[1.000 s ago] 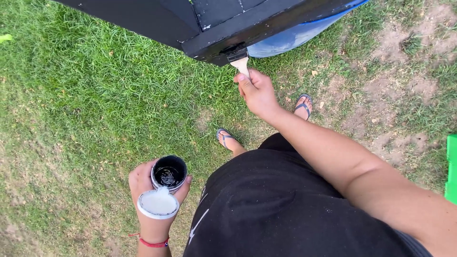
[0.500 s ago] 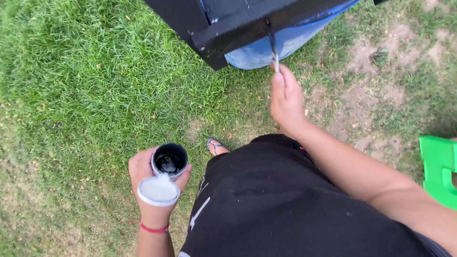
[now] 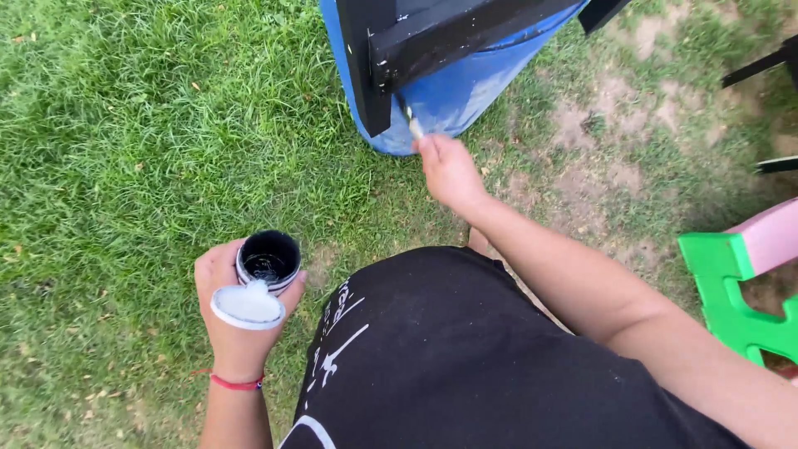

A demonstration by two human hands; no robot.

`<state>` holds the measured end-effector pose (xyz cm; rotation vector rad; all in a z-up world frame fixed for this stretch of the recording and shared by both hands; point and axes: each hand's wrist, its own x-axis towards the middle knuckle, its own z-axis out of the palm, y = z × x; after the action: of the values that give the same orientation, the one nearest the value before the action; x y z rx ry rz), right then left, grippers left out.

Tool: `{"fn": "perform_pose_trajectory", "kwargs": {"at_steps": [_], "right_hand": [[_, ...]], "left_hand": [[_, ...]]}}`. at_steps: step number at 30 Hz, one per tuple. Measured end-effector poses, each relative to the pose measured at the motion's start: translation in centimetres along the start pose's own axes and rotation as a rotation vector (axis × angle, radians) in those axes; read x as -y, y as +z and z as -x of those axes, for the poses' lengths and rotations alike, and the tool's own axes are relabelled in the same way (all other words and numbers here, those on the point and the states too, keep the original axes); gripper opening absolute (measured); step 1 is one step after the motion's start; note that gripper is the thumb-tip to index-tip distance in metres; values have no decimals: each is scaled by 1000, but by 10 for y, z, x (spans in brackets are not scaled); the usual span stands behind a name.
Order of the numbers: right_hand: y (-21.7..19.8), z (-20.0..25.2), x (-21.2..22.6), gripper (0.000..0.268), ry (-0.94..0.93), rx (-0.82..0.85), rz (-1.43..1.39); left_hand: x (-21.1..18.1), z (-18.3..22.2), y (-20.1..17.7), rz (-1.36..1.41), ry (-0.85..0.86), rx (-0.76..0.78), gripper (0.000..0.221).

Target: Painting a wooden chair with black paint using a handheld paintbrush.

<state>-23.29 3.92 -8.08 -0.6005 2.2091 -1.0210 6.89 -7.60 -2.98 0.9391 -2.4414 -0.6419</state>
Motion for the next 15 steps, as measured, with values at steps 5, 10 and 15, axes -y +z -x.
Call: {"fn": "perform_pose_trajectory", "kwargs": {"at_steps": [5,10,15], "right_hand": [[-23,10,34,30,-378,-200,-93],[-13,22,33,34,-321,-154,32],[-17,-4,4,33,-152,-98,21]], "left_hand": [[-6,-7,7,186,23,-94,64],[-6,-12,12,158,75,-124,68],[-3,-8,9,167,47,-117,67]]}}
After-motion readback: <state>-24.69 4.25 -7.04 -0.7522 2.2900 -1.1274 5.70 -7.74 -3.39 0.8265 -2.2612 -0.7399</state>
